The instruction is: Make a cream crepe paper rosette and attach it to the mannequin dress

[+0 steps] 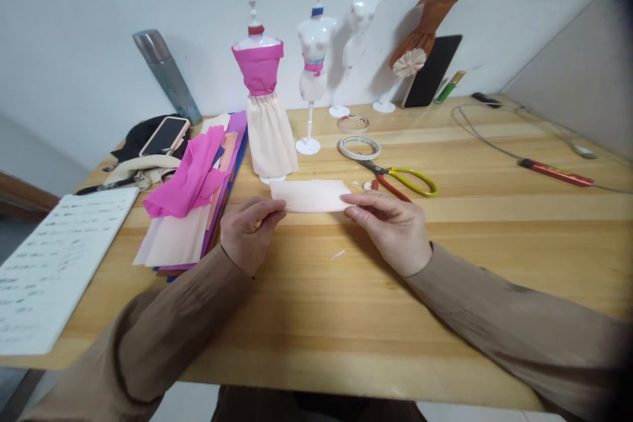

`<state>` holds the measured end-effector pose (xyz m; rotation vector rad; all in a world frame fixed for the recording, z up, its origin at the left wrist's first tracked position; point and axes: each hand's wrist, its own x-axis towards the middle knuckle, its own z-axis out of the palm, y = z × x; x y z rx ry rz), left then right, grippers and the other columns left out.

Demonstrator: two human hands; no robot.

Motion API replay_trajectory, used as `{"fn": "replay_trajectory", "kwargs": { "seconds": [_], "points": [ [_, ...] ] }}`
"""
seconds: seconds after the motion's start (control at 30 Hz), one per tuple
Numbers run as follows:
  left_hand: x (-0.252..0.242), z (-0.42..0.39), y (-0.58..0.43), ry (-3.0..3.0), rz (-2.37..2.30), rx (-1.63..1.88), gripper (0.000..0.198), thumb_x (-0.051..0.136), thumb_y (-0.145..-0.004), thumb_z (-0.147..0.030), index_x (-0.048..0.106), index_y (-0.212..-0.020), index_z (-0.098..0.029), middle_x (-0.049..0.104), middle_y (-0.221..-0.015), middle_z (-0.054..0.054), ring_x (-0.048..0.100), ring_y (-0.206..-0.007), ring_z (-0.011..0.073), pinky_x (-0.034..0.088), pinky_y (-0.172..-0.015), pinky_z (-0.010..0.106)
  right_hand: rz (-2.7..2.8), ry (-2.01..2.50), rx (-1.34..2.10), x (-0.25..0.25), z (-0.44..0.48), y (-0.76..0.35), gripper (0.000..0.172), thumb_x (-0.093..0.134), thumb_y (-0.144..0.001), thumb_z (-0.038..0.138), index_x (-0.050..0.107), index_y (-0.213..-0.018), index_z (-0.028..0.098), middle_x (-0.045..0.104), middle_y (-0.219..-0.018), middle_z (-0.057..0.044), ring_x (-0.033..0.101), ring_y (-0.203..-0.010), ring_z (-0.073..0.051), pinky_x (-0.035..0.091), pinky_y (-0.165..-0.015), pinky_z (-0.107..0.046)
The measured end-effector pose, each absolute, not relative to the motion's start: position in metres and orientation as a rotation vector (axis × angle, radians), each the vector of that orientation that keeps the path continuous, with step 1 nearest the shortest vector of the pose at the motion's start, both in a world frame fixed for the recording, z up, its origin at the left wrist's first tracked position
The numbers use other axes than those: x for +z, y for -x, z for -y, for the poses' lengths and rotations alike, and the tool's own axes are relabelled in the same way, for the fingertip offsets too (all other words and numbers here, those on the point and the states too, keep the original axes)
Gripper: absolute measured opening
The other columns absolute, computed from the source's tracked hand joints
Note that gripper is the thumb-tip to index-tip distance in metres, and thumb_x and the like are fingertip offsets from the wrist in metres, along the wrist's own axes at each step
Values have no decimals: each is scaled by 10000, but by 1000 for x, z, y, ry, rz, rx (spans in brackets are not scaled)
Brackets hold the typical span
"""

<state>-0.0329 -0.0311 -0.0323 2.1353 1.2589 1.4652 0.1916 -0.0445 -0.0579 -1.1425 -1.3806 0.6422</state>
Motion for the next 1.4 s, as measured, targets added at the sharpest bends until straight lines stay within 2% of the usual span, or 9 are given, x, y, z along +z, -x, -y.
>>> {"fn": "replay_trajectory", "kwargs": {
  "seconds": [0.13, 0.47, 0.63, 0.8, 0.87, 1.03, 1.4],
  "points": [
    [-32, 32, 33, -2191, -1249, 1477, 113, 662, -767, -135, 751, -763, -205, 731, -752, 20, 671, -685, 130, 543, -646, 212, 1376, 1172, 601, -58, 46, -191, 111, 687, -756, 239, 752, -843, 264, 737, -833, -34, 664, -792, -202, 526, -799, -387],
    [-33, 32, 32, -2202, -1263, 1477, 81, 661, -772, -121, 723, -758, -172, 716, -734, 15, 657, -667, 111, 527, -624, 192, 1423, 1196, 535, -60, 45, -189, 91, 657, -774, 252, 727, -809, 206, 706, -763, -42, 636, -712, -179, 526, -718, -353],
    [-31, 34, 32, -2156, -1172, 1567, 101, 691, -743, -95, 735, -786, -176, 714, -723, 9, 658, -659, 107, 532, -610, 183, 1255, 1163, 765, -61, 43, -189, 132, 714, -717, 250, 747, -842, 220, 738, -789, -35, 670, -705, -172, 560, -719, -342],
    [-26, 36, 34, -2247, -1091, 1560, 125, 703, -744, -103, 750, -816, -193, 729, -750, 5, 669, -663, 104, 543, -615, 175, 1132, 1106, 920, -63, 42, -190, 168, 753, -685, 265, 751, -849, 224, 725, -691, -10, 662, -596, -149, 581, -642, -317],
    [-26, 35, 35, -2308, -1134, 1557, 131, 695, -752, -99, 750, -834, -186, 732, -759, 10, 674, -671, 106, 547, -633, 176, 1187, 1108, 853, -63, 43, -191, 157, 742, -705, 256, 753, -859, 232, 734, -732, -19, 669, -630, -157, 581, -654, -325],
    [-28, 33, 35, -2403, -1234, 1550, 128, 673, -771, -85, 741, -847, -162, 738, -786, 28, 689, -705, 114, 559, -681, 176, 1347, 1114, 627, -63, 45, -192, 130, 705, -754, 216, 755, -859, 276, 746, -869, -43, 689, -833, -221, 563, -793, -401],
    [-29, 37, 35, -2614, -1118, 1641, 144, 649, -805, -86, 714, -915, -152, 716, -807, 41, 685, -718, 114, 556, -678, 169, 1364, 1196, 679, -62, 45, -190, 119, 665, -761, 242, 729, -853, 202, 739, -837, -53, 682, -781, -187, 554, -752, -352]
  ]
}}
